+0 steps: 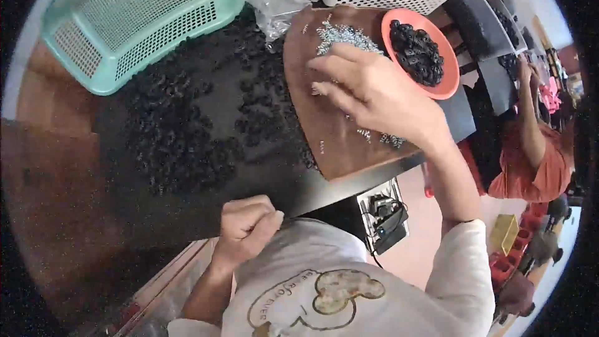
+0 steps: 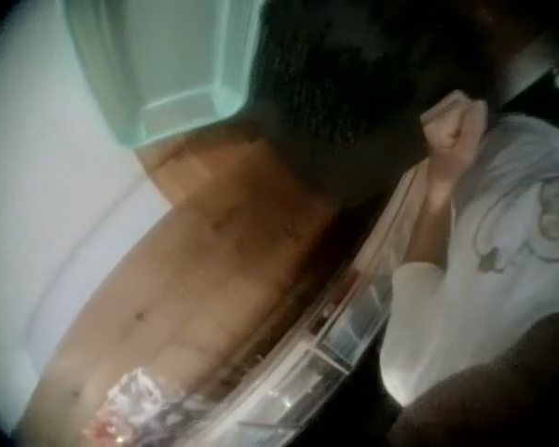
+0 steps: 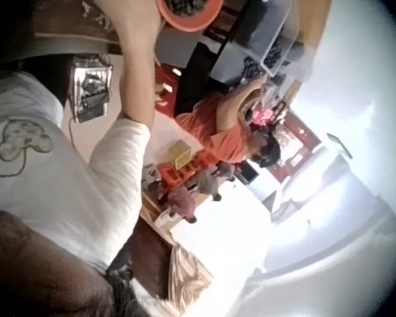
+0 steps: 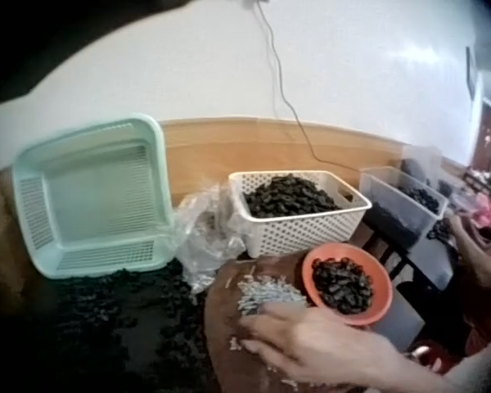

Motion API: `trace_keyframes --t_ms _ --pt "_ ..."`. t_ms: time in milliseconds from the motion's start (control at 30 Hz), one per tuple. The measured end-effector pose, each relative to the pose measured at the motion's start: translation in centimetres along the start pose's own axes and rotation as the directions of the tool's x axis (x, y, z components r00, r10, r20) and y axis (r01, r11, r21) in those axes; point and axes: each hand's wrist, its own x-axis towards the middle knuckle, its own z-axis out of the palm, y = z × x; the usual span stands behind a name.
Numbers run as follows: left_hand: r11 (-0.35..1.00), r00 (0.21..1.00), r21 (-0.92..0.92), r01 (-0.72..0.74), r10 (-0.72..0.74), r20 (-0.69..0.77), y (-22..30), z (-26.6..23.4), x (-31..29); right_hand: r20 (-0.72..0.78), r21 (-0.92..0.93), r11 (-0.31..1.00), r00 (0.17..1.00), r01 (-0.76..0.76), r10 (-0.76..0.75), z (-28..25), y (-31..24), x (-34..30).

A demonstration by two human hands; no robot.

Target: Assembling small black plastic parts with tiny metal beads or pins.

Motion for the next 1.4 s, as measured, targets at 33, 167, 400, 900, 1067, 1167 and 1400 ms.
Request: trace_keyframes --t_ms 33,167,400,900,1067,1167,1400 --pt "1.0 1.0 0.023 0.007 -0.007 0.027 0.4 0.3 0.5 0.015 0.025 0.999 0.999 0.031 -0.032 0.8 -0.9 1.3" --pt "0.995 0.996 0.1 -0.012 0.003 0.093 0.5 -0.1 0.7 0.025 0.072 0.984 0.986 0.162 -0.164 5.4 -3.8 6.7" --pt "0.997 0.992 0.007 -0.083 0.082 0.1 0.0 -0.6 0.7 0.111 -0.093 0.958 0.959 0.271 -0.26 11.0 -5.1 14.4" --pt "0.989 0.987 0.012 -0.15 0.149 0.056 -0.7 -0.8 0.6 0.162 -0.082 0.96 0.954 0.267 -0.252 12.2 -5.8 12.4" --pt "0.996 0.994 -0.007 -0.089 0.089 0.065 -0.5 -0.8 0.3 0.084 -0.014 0.957 0.954 0.291 -0.289 10.7 -6.7 11.5" --pt "0.999 0.997 -0.049 -0.014 0.017 0.074 -0.5 -0.9 0.1 0.031 0.121 0.955 0.961 0.27 -0.276 8.8 -8.2 9.6" --pt "0.961 0.993 -0.274 -0.028 -0.004 -0.115 -0.5 -0.8 -0.4 0.041 0.266 0.949 0.981 0.171 -0.189 6.2 -10.3 4.2"
